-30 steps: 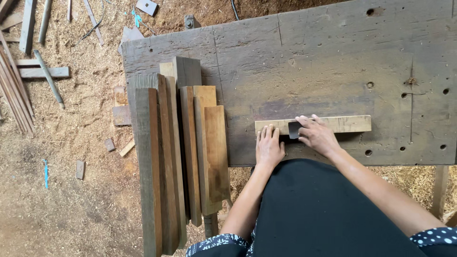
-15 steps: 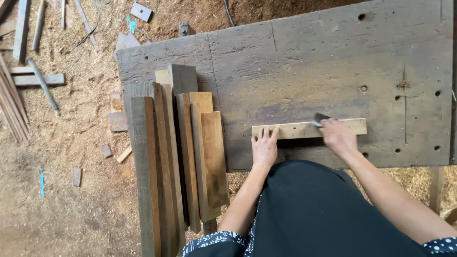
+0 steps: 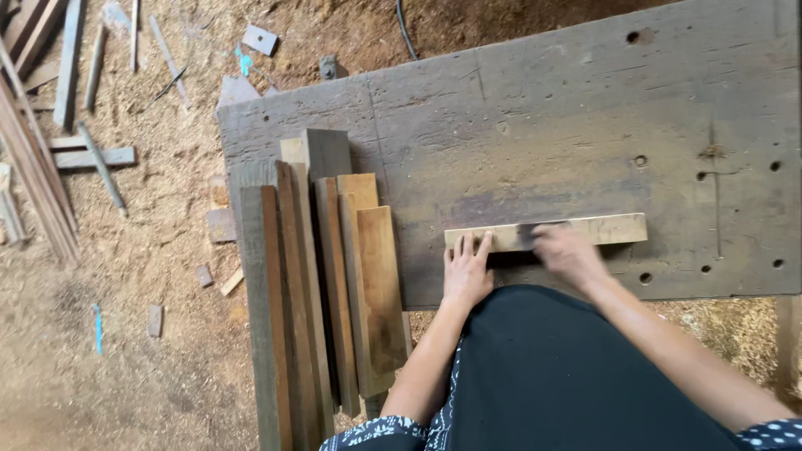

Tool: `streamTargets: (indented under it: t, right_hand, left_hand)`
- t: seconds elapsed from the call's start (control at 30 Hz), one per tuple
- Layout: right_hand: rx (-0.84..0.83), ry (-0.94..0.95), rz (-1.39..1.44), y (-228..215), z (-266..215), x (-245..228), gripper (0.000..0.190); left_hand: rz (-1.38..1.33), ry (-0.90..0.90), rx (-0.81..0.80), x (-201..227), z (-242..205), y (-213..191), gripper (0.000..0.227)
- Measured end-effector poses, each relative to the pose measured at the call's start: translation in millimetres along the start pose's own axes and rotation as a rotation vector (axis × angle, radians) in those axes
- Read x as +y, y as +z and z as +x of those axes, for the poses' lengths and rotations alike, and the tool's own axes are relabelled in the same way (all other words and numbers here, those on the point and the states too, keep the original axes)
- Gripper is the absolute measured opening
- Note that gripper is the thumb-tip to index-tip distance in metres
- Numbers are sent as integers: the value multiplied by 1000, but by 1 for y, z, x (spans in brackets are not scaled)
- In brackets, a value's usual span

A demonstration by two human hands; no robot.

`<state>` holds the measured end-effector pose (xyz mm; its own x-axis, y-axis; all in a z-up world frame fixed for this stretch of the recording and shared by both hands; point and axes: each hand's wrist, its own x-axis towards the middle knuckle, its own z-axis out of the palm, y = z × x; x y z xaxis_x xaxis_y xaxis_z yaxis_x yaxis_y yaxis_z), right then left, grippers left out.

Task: The person sands a small wood block by hand using a piece of sandpaper, turning it over to sand multiple sides, and then sands a longer wooden plank on the workbench.

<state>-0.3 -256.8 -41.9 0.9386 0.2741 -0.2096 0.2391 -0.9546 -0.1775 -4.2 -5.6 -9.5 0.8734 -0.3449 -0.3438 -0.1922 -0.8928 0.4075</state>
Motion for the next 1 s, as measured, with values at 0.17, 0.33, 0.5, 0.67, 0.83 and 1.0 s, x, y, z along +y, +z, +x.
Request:
streamTargets:
  t: [0.17, 0.33, 0.5, 0.67, 0.83, 1.0]
  right_hand:
    - [298, 22, 312, 10, -15, 33, 12]
    - [147, -6, 470, 38, -4, 7, 10]
    - [320, -84, 463, 11, -13, 26, 14]
    - [233, 51, 371, 10, -25, 14, 14]
    - [241, 136, 244, 3, -35, 26, 14]
    - [92, 237, 261, 15, -14, 7, 20]
  left_hand:
    - [-54, -23, 55, 1, -8, 2, 89]
    - [-62, -40, 46, -1, -10, 8, 88]
    - [-80, -69, 50, -1, -6, 10, 90]
    - [-166, -74, 12, -2, -7, 13, 92]
    - [-146, -73, -6, -4, -5, 14, 92]
    - [-105, -31, -10, 8, -4, 13, 83]
